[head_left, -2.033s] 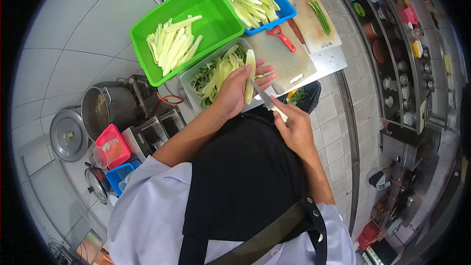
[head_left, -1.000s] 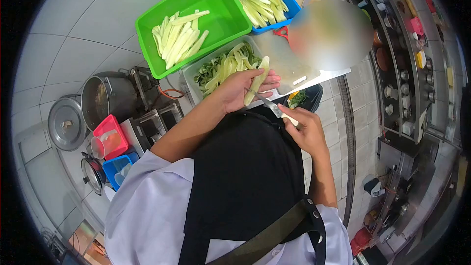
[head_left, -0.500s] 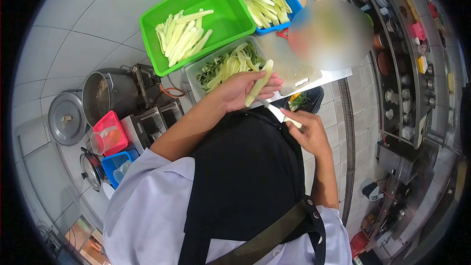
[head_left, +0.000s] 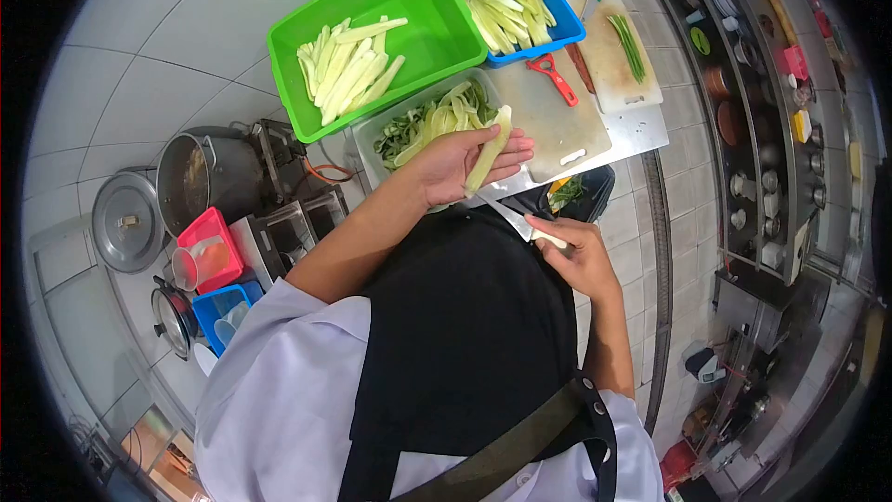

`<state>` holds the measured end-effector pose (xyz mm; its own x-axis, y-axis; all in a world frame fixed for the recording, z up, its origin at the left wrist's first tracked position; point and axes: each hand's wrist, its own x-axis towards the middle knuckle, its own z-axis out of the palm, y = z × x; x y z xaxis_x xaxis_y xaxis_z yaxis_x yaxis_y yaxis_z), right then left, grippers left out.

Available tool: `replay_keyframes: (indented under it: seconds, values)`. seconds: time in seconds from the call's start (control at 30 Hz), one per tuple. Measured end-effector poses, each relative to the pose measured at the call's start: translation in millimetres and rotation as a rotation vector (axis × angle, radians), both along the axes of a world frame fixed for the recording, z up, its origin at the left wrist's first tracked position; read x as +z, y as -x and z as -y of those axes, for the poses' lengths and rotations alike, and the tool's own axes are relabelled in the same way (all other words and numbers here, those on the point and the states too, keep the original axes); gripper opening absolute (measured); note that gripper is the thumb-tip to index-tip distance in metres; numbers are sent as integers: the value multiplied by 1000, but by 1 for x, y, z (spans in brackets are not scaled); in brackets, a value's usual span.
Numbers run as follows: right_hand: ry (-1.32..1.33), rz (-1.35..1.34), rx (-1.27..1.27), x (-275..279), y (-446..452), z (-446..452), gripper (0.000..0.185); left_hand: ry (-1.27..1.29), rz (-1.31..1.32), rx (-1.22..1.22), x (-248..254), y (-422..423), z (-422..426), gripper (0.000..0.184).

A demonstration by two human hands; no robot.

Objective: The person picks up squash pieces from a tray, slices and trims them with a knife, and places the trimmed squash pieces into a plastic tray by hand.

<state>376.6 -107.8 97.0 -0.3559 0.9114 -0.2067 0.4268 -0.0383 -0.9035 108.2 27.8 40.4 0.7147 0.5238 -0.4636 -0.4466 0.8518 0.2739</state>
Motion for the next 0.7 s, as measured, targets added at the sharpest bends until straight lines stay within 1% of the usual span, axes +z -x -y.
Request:
replay_keyframes:
  seconds: [0.03,0.1,0.17,0.23,0.3,0.33,0.4,0.43,0.47,0.5,0.53,0.6,0.63,0.7]
  values:
    - [-16,-16,1,-2,0,0,46,-1,-1,1,-1,0,0,55]
    - [-19,-18,28,-5,1,1,46,-16,-25,103,-1,0,-1,57]
    - [-20,-21,54,-8,5,4,46,-28,-45,142,-2,3,-6,58]
    - [16,-79,75,-14,7,7,46,-42,-64,184,-4,11,-13,58]
    - [48,-95,68,-17,5,10,46,-285,-280,127,-5,25,-19,53]
    - [63,-110,41,-18,4,11,45,-287,-281,127,-8,30,-21,53]
    - [77,-127,7,-20,1,12,45,-769,-801,-45,-18,39,-22,47]
    - [68,-117,-25,-21,-1,12,45,-771,-801,-51,-28,46,-20,47]
    - [59,-107,-57,-22,-2,13,45,-970,-1047,-27,-40,54,-16,43]
    - [59,-109,-63,-23,-4,13,45,-1170,-1293,0,-39,58,-14,40]
    - [50,-85,-74,-24,-5,12,45,-1176,-1290,-6,-38,60,-13,40]
    - [24,-47,-89,-22,-6,9,46,-1096,-1313,-102,-31,64,-14,36]
    - [23,-49,-96,-20,-6,7,46,-1101,-1311,-107,-29,65,-15,36]
    - [-4,-56,-114,-17,-5,5,45,-1030,-1247,-107,-26,67,-17,33]
